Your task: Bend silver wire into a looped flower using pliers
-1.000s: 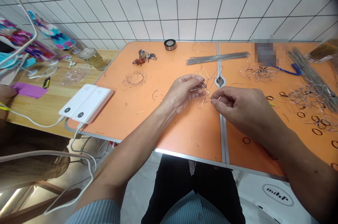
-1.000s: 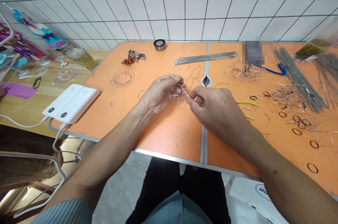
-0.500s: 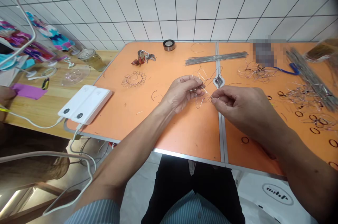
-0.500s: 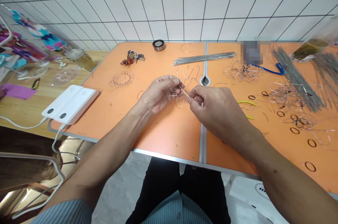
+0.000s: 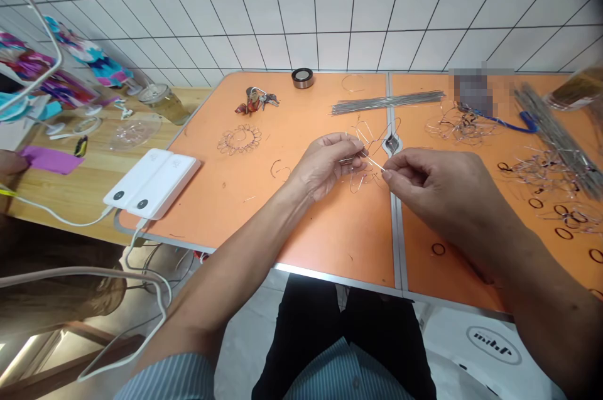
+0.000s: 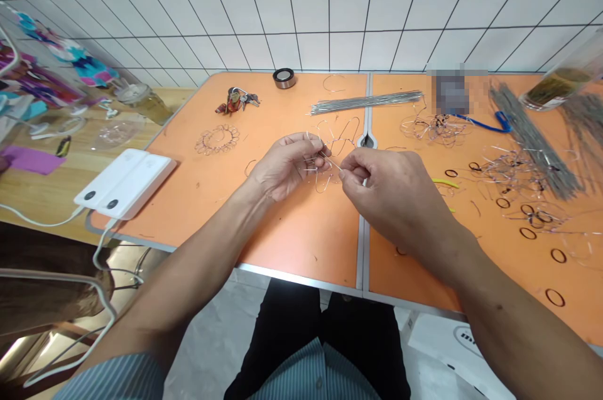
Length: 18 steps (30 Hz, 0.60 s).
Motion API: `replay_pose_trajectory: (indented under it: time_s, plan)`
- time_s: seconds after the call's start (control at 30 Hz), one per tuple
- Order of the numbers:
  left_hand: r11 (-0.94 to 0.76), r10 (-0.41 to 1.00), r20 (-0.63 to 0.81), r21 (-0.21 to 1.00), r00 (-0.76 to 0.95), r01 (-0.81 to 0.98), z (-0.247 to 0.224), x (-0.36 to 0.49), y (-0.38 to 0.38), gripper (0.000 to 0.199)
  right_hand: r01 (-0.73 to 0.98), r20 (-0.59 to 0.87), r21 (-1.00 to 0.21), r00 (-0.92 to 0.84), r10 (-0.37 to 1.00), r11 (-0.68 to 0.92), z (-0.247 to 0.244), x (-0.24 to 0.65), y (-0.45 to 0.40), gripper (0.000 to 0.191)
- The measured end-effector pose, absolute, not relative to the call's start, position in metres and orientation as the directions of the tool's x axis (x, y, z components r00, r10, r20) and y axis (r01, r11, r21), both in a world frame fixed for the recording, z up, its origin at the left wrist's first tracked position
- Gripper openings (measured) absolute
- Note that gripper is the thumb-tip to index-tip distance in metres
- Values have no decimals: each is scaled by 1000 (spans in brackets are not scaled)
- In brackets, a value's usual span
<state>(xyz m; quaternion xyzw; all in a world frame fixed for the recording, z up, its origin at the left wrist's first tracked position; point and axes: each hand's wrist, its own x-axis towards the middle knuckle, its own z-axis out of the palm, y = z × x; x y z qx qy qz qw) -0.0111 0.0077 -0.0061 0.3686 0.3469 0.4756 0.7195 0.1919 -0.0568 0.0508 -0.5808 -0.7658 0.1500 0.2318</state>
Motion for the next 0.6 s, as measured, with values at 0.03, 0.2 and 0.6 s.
replay_pose_trajectory:
  time_s: [0.03,0.2,0.6]
  plan:
    - [280,939,-151,858,309,-430,-6,-11,8,18,822,177,-501,-210,961,272,51,192,-57,17]
    - [297,933,-152,839,327,-455,-7,-11,8,16,842,159,-491,-165,973,223,54,193,-56,15]
    - [299,928,-154,853,339,-428,-6,-12,8,17,856,235,-467,-123,964,223,50,194,-56,15]
